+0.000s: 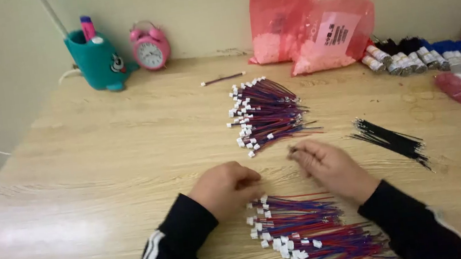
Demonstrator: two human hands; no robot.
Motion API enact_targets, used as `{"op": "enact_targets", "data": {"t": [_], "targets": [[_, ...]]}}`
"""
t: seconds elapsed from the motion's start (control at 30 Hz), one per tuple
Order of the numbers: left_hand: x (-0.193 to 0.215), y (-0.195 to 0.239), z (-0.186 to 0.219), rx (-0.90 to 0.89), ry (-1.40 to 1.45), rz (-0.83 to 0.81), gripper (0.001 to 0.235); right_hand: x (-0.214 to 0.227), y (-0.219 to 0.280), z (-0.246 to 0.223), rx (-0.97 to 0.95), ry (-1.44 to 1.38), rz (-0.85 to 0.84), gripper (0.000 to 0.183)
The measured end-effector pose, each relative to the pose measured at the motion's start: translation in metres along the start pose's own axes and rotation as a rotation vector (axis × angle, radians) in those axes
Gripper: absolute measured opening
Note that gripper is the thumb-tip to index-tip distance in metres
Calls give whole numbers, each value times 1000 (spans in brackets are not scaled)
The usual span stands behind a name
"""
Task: A person is organizing and aligning small electronic wire connectors on a wooden table, preparing them for assembly or packaging.
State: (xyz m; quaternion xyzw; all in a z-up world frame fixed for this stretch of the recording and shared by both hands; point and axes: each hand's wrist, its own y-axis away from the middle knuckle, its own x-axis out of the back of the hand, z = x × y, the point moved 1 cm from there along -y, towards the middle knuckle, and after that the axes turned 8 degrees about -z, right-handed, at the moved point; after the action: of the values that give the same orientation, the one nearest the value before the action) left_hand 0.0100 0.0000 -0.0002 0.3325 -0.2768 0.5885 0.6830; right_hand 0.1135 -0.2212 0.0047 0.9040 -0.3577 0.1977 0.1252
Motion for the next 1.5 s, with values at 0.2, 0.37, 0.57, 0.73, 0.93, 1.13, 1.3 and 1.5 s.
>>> {"op": "enact_targets", "data": {"t": [0.2, 0.37, 0.57, 0.73, 0.93, 1.13, 1.3, 1.5], "targets": [[-8, 3, 17, 8, -199, 4, 28, -4, -9, 2, 47, 251, 42, 20], [-20, 5, 14, -173, -284, 84, 21, 7, -6, -12, 129, 285, 24, 23], [-22, 10, 25, 4, -222, 98, 18, 3, -3, -14, 56, 245, 10, 20], [-25, 6, 31, 53, -185, 133, 9, 7, 0, -22, 73, 186, -15, 20], [-15, 8, 50, 269, 74, 14, 8, 17, 1, -24, 147, 152, 64, 17], [-9, -10, 29, 147, 791, -29, 13, 23, -14, -38, 137, 81, -89, 14], [-12, -33, 21, 164, 1096, 197, 13, 11, -23, -16, 127, 83, -54, 13], [-23, -47, 21, 103, 1002, 167, 7, 5, -26, -15, 152, 62, -89, 16]]}}
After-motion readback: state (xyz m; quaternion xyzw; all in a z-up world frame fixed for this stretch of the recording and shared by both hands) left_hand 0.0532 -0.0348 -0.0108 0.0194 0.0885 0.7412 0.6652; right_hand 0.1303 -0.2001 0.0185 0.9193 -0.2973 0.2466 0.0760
